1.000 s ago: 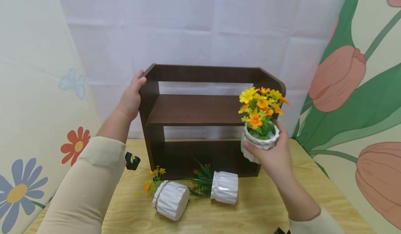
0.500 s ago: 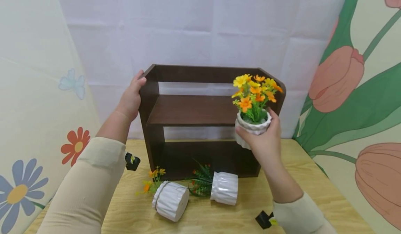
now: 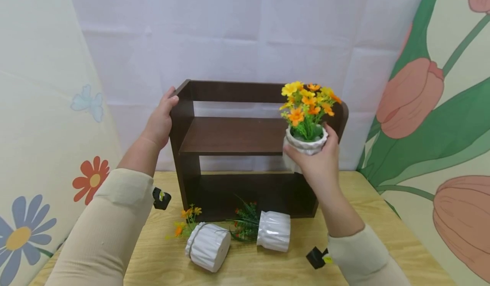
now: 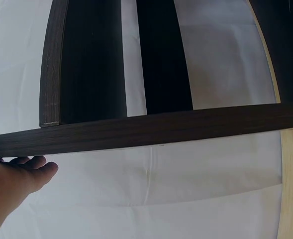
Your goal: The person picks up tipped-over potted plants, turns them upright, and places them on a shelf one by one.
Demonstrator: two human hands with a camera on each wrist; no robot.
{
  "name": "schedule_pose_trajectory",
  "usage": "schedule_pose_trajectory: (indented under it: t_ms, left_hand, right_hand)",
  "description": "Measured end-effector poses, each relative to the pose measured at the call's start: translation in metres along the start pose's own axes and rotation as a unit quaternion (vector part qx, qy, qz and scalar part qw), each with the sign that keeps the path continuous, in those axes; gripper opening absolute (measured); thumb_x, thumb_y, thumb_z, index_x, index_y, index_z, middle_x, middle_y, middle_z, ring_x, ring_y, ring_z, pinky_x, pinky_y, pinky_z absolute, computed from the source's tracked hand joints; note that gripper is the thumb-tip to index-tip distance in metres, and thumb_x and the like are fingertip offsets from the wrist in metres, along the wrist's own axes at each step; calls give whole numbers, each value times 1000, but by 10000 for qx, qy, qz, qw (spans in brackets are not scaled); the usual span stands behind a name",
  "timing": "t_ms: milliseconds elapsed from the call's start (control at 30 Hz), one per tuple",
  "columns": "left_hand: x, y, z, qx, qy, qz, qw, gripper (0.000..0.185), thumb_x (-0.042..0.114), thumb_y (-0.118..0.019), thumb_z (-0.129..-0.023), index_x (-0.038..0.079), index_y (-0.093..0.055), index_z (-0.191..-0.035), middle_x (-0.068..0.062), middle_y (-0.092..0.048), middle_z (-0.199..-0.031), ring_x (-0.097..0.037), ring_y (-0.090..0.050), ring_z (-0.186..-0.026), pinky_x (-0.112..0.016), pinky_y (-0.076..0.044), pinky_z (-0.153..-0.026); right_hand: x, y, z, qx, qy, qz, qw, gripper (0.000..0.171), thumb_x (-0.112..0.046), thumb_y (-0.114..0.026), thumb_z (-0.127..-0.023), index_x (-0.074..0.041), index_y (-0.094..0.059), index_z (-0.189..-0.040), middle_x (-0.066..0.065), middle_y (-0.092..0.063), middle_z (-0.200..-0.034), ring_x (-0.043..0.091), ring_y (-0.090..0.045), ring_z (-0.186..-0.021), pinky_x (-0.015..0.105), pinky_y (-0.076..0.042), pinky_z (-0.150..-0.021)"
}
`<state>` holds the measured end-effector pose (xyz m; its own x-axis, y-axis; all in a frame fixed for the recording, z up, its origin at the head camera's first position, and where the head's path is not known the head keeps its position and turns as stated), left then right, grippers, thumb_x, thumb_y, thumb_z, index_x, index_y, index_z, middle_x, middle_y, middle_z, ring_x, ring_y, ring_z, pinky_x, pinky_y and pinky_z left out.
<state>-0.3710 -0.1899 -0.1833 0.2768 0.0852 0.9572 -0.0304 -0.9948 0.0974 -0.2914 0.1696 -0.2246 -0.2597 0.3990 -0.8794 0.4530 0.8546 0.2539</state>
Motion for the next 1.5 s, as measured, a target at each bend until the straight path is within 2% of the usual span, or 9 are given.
schedule_pose_trajectory:
  t_ms: [200, 467, 967, 1500]
  left_hand:
    - [0, 2, 0, 2, -26, 15, 10000, 59, 44, -19, -103, 34, 1, -158, -3, -2, -166, -23, -14, -146, -41, -13, -119]
    - [0, 2, 0, 26, -49, 50, 10000, 60, 44, -20, -103, 33, 1, -158, -1, 1, -166, -22, -11, -147, -41, -12, -120]
    - [3, -2, 0, 42, -58, 132, 9999, 61, 43, -21, -102, 31, -1, -159, -4, -2, -166, -26, -13, -147, -42, -11, -121]
    - [3, -3, 0, 37, -18, 57, 10000, 60, 43, -19, -102, 32, 0, -158, -2, -1, -166, -21, -11, -147, -40, -10, -121]
  right_hand:
    - [-1, -3, -11, 189, 76, 1, 9998, 111, -40, -89, -66, -13, -24, -151, 10, -34, -153, 26, -36, -138, 48, -30, -115]
    - [2, -8, -24, 348, -155, 30, 9993, 110, -43, -88, -67, -17, -21, -151, 10, -30, -155, 26, -34, -139, 49, -31, -115]
    - [12, -11, -47, 1014, -207, 333, 9941, 107, -45, -88, -65, -18, -27, -149, 14, -37, -150, 31, -38, -137, 49, -33, -113]
    - [20, -16, -64, 1112, -597, 459, 9909, 110, -53, -85, -64, -21, -24, -149, 16, -34, -148, 33, -36, -137, 50, -34, -112]
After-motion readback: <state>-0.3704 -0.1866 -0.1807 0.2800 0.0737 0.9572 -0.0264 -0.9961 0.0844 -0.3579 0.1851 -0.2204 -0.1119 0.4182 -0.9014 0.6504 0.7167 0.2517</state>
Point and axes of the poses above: each hand's wrist, its own z-axis away from the middle knuckle, its own y-axis out of the back of the hand, x = y × z, the point moved 6 cm from there along -z, towards the middle knuckle
